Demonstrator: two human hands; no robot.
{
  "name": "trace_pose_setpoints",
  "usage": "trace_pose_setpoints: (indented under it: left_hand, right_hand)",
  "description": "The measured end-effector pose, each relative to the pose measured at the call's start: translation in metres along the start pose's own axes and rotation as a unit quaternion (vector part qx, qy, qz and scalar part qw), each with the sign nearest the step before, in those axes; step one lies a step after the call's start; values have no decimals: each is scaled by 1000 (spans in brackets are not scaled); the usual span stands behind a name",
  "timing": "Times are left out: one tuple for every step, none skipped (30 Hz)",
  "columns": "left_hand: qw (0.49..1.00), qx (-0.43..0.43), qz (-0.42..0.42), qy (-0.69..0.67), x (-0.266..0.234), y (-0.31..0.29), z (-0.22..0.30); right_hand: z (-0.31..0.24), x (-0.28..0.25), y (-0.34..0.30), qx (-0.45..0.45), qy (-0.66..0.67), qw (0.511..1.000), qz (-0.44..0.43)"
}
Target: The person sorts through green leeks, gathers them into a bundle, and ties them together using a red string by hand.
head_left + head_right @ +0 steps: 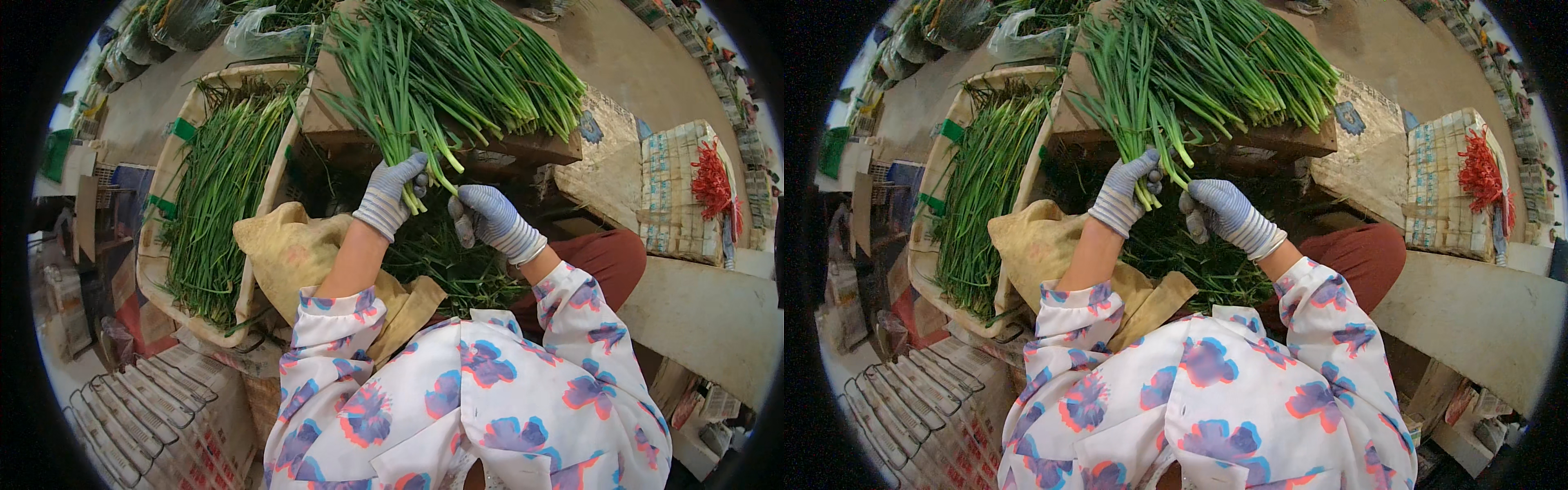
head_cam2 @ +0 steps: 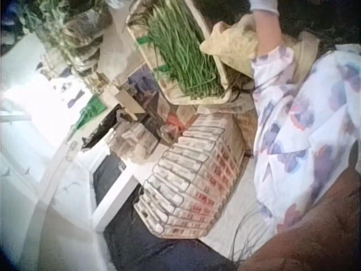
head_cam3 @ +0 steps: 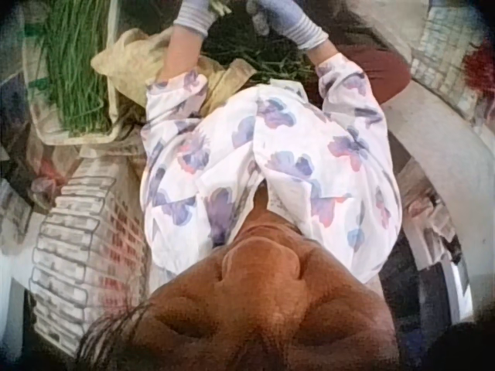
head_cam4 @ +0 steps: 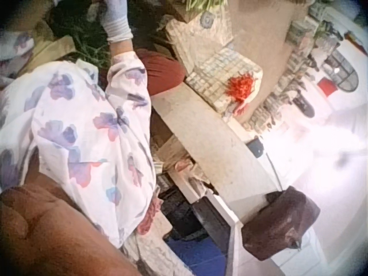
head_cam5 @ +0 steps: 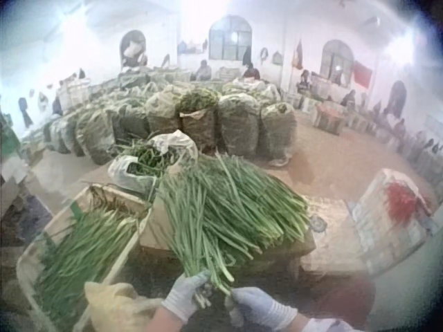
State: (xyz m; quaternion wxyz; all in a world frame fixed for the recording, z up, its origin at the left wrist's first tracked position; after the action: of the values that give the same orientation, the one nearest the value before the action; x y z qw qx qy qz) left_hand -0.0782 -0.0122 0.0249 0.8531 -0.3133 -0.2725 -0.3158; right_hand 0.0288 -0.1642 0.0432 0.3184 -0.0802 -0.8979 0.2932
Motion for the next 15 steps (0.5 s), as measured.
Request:
trace_pose_setpoints:
  left_hand:
    - [1000,-3,2,-1,-1,0,0]
    - [1000,9,5,27,-3,-1,1]
    - [998,22,7,52,-5,-1,2]
    - [996,34,9,78,-8,-1,3]
    - [994,41,12,103,-14,4,1]
    - [992,53,21,111,-12,5,-1]
    - [990,65,30,119,-8,6,-4]
    - [988,76,38,127,-5,6,-7]
    - [986,81,53,139,-4,3,-8]
    - [987,65,58,137,0,4,-8]
    - [988,48,63,135,4,4,-8]
    - [988,35,71,134,5,5,-6]
    - [989,21,67,131,-1,9,-10]
    - [992,11,68,110,-3,12,-11]
    - [993,2,71,90,-5,14,-11]
  right_hand:
    - [0,0,0,2,-34,999,14]
    - [-2,0,-1,4,-67,997,29]
    - [-6,0,-3,24,-152,986,70]
    - [-8,2,-4,-30,-171,978,112]
    - [-9,6,-3,-84,-189,966,153]
    - [-10,8,-3,-138,-206,949,193]
    - [-10,7,-2,-183,-177,946,201]
    - [-11,8,0,-154,-186,945,220]
    - [-14,14,4,-125,-194,944,236]
    - [-19,15,6,-98,-201,940,259]
    - [-12,5,18,-113,-268,922,257]
    - [-18,14,19,-67,-240,939,238]
    - [-19,14,21,-57,-211,950,225]
    - [-20,13,23,-47,-182,959,211]
    - [-16,10,18,-74,-255,932,246]
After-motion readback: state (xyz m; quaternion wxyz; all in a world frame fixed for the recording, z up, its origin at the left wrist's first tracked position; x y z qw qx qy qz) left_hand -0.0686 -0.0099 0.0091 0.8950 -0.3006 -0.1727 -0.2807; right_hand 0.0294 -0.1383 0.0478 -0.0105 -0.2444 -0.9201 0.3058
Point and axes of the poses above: each hand's wrist, its own y-axis towards the middle knuckle, its own x-axis out of the palm, z = x × y, the point moved 1 cm from there along y, towards the middle knuckle, and after that the axes turned 11 degrees about x, right-handed, at the moved point
